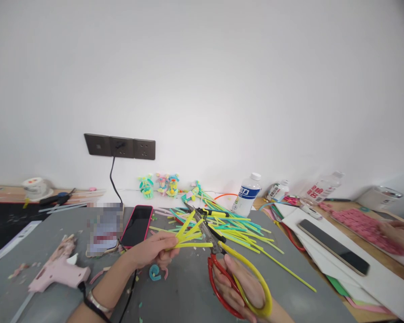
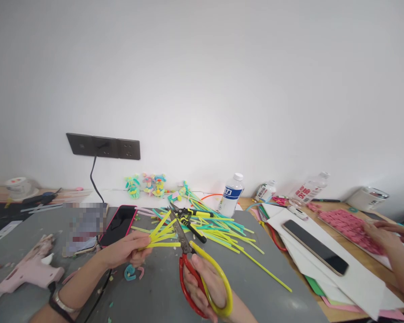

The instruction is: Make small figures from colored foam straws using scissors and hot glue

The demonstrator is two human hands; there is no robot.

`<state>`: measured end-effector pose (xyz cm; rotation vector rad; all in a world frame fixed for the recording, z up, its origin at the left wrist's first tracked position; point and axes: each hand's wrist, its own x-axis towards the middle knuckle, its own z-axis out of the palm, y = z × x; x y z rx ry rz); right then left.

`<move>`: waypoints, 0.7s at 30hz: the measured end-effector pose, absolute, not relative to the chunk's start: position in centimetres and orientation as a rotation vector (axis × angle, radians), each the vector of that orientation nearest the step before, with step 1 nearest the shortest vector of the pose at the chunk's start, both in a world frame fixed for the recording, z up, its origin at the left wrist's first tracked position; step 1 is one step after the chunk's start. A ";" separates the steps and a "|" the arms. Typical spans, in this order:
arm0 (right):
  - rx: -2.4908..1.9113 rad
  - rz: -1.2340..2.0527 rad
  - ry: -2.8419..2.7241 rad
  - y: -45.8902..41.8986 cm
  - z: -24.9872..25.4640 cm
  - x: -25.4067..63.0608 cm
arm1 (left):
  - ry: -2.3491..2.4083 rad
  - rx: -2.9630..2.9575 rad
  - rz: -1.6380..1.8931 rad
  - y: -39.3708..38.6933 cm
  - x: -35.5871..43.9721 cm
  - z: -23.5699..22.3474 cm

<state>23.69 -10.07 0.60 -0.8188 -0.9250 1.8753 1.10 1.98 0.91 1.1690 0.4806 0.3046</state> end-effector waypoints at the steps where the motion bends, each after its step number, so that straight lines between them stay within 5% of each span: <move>1: -0.808 1.881 -0.922 -10.0 0.5 23.6 | 0.484 1.175 0.312 2.0 1.1 0.9; 21: -0.389 2.148 -0.896 -9.7 0.9 24.2 | 0.494 1.333 0.257 1.8 0.9 0.9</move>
